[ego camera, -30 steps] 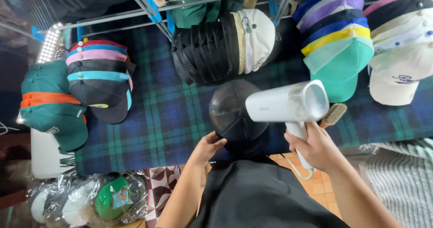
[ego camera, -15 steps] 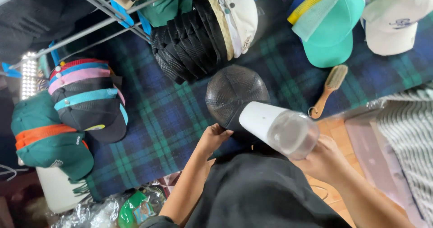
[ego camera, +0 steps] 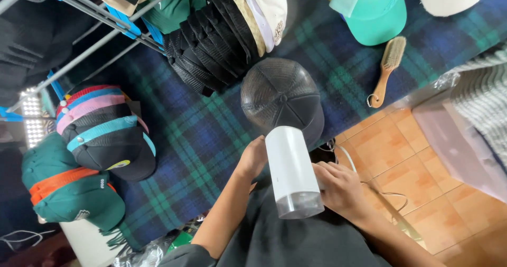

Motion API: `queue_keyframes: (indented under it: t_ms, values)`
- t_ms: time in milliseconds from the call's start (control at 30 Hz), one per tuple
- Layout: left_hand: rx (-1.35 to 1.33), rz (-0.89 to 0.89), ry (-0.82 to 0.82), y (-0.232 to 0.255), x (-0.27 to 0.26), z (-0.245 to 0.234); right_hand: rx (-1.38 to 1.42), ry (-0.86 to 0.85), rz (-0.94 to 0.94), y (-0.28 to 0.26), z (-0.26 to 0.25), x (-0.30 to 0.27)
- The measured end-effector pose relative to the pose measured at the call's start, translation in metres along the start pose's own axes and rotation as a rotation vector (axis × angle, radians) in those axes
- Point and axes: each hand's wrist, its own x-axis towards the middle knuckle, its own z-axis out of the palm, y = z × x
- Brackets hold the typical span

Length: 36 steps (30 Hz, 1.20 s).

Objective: The person cleans a hat using a brush and a handheld blower before placing it inside a cardboard box.

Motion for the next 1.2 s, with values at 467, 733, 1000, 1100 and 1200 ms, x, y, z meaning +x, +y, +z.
queue_keyframes:
  t_ms: [467,733,1000,1100,1200]
  values:
    - [-0.536,-0.185,0.022,-0.017,-0.006,0.004,-0.045,0.053,-0.072,0.035,0.069,-0.016]
    - [-0.274,0.033,-0.185,0.003,-0.013,0.023,0.318,0.19,0.643,0.058,0.057,-0.025]
    - [-0.2,-0.043,-0.086,0.003,-0.012,0.024,1.017,0.356,0.996,0.094,0.038,0.022]
    - [-0.171,-0.063,-0.064,-0.004,-0.006,0.017,1.016,0.207,0.695,0.1,0.021,0.03]
    - [-0.166,-0.025,-0.058,-0.014,-0.001,0.011,0.871,0.236,0.682,0.115,0.021,0.033]
